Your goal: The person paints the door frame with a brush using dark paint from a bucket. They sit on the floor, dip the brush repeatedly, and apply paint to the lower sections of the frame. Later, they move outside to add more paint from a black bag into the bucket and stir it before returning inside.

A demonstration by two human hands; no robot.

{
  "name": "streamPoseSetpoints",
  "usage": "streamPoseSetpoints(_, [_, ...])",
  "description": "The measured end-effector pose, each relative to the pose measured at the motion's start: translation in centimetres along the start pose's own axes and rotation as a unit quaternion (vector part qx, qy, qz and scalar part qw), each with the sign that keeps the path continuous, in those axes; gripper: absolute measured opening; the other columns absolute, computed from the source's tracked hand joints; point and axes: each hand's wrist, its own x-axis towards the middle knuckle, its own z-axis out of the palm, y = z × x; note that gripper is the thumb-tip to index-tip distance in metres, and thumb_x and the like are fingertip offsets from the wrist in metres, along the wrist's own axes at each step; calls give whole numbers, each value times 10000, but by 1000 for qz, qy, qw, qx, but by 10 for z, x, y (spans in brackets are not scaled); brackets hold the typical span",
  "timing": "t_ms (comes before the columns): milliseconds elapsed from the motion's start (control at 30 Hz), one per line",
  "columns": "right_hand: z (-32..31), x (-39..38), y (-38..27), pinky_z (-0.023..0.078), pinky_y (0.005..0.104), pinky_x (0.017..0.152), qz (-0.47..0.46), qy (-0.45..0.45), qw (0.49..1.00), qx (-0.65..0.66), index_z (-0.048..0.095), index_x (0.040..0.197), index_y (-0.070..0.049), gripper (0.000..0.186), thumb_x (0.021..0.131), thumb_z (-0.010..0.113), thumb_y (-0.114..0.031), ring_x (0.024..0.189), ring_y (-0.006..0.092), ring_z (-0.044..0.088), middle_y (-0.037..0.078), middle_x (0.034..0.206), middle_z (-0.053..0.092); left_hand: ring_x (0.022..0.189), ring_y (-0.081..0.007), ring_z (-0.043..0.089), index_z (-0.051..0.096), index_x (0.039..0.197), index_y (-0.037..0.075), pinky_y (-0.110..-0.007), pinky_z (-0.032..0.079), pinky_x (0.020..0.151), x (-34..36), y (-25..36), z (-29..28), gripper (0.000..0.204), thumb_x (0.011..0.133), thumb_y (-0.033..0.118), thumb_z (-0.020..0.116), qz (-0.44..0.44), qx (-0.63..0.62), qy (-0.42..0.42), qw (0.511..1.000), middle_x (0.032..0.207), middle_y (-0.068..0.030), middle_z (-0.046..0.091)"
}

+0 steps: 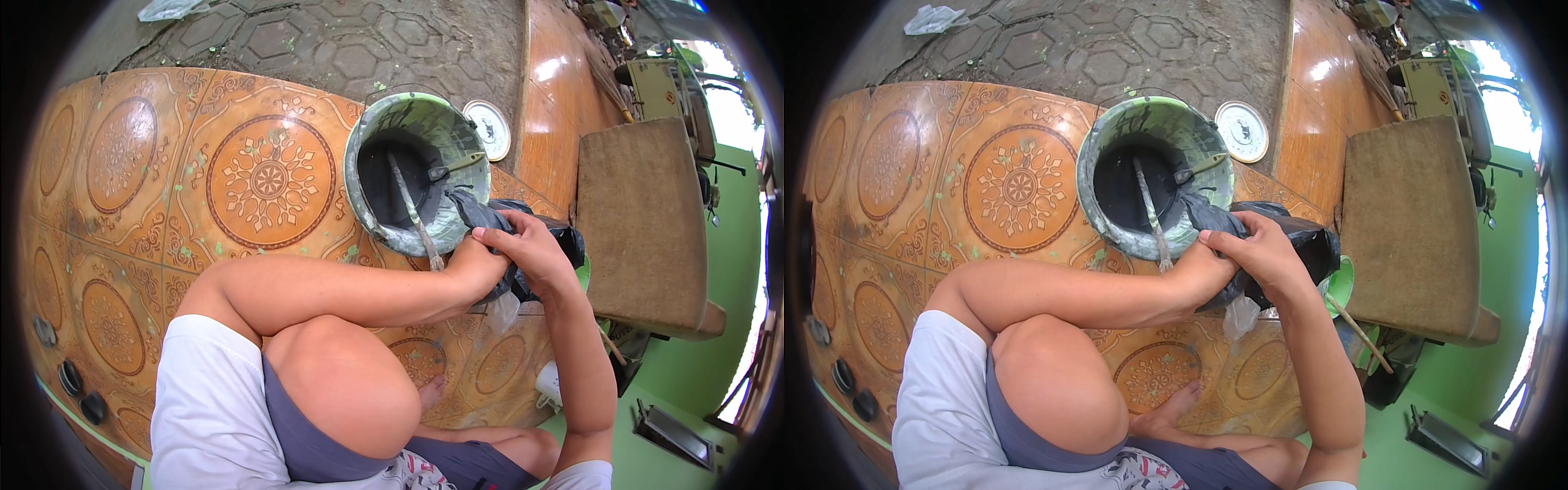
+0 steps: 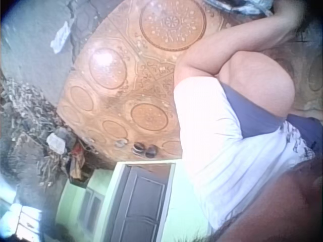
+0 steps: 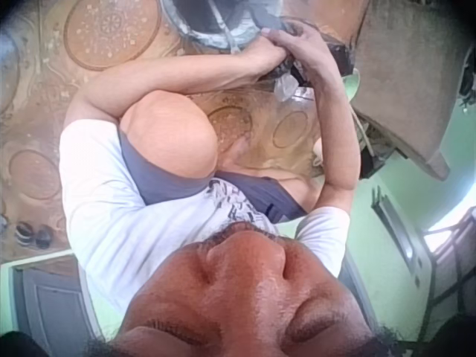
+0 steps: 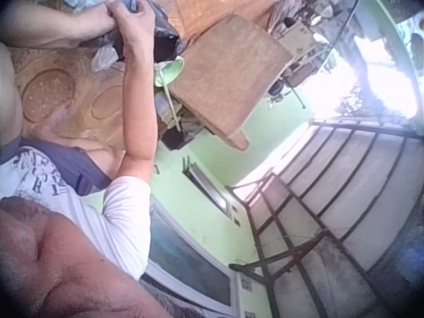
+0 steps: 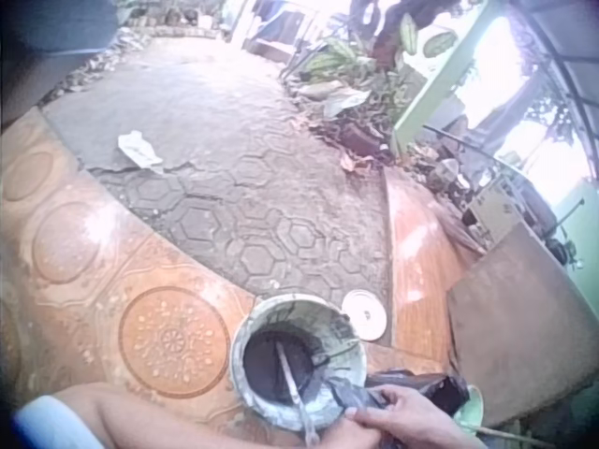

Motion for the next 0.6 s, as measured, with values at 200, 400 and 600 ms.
streamPoseSetpoints(200, [2, 13, 5, 504, 260, 821, 7, 15, 1000, 7, 638, 1154, 76, 446, 824, 792, -181, 893, 125, 650, 96, 1016, 704, 1106, -205, 591, 447, 1350, -35, -341, 492, 909, -2, 5, -7, 528, 932, 263, 570, -62, 2, 20, 998, 1201, -158, 609])
streamPoseSetpoints(400, [-8, 23, 6, 513, 264, 766, 35, -5, 992, 120, 659, 1108, 20, 264, 894, 703, -128, 799, 113, 648, 57, 958, 709, 1014, -197, 620, 396, 1334, -63, -331, 525, 793, 3, 3, -4, 539, 943, 271, 557, -64, -91, 37, 993, 1125, -160, 614])
streamPoseSetpoints(600, [-3, 21, -1, 523, 265, 704, 55, -5, 987, 153, 656, 1088, -22, 249, 895, 724, -164, 791, 103, 646, 26, 942, 699, 889, -188, 639, 392, 1308, -60, -336, 526, 707, 10, -8, -5, 442, 1023, 270, 464, -58, -27, 43, 997, 1072, -167, 619])
